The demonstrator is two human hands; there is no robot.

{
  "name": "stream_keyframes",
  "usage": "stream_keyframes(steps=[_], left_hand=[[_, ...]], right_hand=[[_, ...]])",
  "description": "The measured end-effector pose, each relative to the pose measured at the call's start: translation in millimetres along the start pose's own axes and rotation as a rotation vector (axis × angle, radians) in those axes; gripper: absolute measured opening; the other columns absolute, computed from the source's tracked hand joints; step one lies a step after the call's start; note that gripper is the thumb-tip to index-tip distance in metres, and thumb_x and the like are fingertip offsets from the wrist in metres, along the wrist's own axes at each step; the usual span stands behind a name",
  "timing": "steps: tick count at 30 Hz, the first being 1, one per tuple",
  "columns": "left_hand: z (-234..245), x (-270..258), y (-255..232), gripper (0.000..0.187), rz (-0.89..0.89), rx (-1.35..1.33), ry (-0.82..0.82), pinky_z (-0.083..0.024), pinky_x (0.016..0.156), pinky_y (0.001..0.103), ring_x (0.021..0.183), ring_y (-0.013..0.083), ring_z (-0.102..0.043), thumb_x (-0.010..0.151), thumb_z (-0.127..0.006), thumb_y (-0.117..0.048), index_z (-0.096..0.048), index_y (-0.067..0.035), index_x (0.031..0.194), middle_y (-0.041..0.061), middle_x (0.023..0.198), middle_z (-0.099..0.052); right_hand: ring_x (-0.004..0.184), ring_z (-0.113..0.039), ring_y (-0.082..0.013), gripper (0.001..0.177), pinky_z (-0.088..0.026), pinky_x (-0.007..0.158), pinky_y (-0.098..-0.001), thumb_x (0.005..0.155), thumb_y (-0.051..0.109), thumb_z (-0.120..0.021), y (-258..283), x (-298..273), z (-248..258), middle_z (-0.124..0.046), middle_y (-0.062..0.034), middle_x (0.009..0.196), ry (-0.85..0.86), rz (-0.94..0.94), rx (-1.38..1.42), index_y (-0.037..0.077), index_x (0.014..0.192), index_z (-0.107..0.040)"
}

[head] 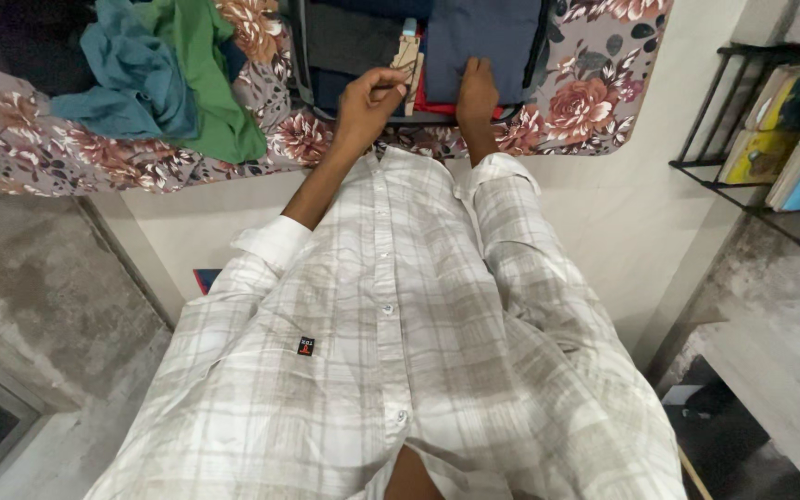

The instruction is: The person packs various items of clothing into a suitcase by hand, folding and arranging shirts, trousers, and a beanie.

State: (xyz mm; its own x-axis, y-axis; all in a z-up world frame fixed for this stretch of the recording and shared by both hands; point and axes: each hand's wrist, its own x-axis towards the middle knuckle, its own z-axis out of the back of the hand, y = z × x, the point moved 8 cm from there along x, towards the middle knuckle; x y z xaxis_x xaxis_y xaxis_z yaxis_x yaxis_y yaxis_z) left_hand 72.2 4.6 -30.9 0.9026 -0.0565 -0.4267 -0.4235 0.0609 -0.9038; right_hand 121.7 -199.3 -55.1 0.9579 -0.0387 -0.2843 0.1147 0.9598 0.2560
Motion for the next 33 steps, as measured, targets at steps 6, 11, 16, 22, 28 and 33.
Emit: stream_keyframes(steps=[6, 11, 16, 22, 28, 33], left_hand=[[13, 2, 14, 0.021, 0.080, -0.094, 0.003, -0.049, 0.066, 0.019, 0.076, 0.0035, -0.063, 0.099, -0.072, -0.010, -0.070, -0.001, 0.118, 0.000, 0.098, -0.073], [10, 5, 20, 0.021, 0.060, -0.107, 0.023, -0.048, 0.065, 0.020, 0.076, 0.0038, -0.062, 0.100, -0.072, -0.013, -0.071, -0.001, 0.117, 0.000, 0.095, -0.072], [8, 2, 3, 0.022, -0.024, -0.106, 0.046, -0.052, 0.071, 0.021, 0.086, 0.0063, -0.066, 0.102, -0.072, -0.015, -0.070, 0.000, 0.118, 0.003, 0.102, -0.074], [13, -7, 3, 0.032, -0.093, 0.022, 0.174, -0.059, 0.088, 0.029, 0.101, 0.0146, -0.073, 0.098, -0.071, -0.022, -0.066, 0.000, 0.121, 0.008, 0.117, -0.073], [45, -1, 28, 0.027, -0.134, 0.148, 0.007, -0.061, 0.090, 0.030, 0.102, 0.0182, -0.075, 0.100, -0.074, -0.021, -0.071, 0.000, 0.116, 0.012, 0.111, -0.077], [86, -7, 56, 0.036, -0.046, 0.066, -0.158, -0.059, 0.082, 0.030, 0.093, 0.0167, -0.075, 0.099, -0.070, -0.019, -0.062, -0.001, 0.129, 0.009, 0.121, -0.072]], right_hand=[[0.089, -0.067, -0.0345, 0.007, -0.057, 0.067, -0.0430, 0.097, 0.008, -0.053, 19, 0, 23, -0.060, -0.0145, 0.100, -0.195, 0.054, -0.031, 0.008, 0.103, -0.055], [0.086, -0.066, -0.0363, 0.005, -0.056, 0.069, -0.0467, 0.100, 0.009, -0.052, 21, 2, 30, -0.061, -0.0151, 0.099, -0.204, 0.046, -0.031, 0.008, 0.104, -0.054], [0.081, -0.064, -0.0430, 0.012, -0.050, 0.066, -0.0544, 0.095, 0.015, -0.055, -6, -12, 13, -0.063, -0.0199, 0.100, -0.185, -0.013, 0.109, 0.006, 0.103, -0.054], [0.091, -0.060, -0.0444, 0.010, -0.048, 0.081, -0.0517, 0.101, 0.012, -0.053, -28, -42, -8, -0.060, -0.0210, 0.100, -0.232, 0.042, 0.397, 0.002, 0.104, -0.054], [0.083, -0.060, -0.0273, 0.015, -0.050, 0.078, -0.0399, 0.104, 0.015, -0.060, 32, -73, 42, -0.059, -0.0140, 0.095, -0.240, 0.118, 0.620, 0.001, 0.103, -0.054], [0.081, -0.057, -0.0119, 0.017, -0.051, 0.068, -0.0267, 0.109, 0.019, -0.062, 70, -94, 111, -0.061, -0.0051, 0.098, -0.295, 0.146, 0.779, 0.003, 0.109, -0.058]])
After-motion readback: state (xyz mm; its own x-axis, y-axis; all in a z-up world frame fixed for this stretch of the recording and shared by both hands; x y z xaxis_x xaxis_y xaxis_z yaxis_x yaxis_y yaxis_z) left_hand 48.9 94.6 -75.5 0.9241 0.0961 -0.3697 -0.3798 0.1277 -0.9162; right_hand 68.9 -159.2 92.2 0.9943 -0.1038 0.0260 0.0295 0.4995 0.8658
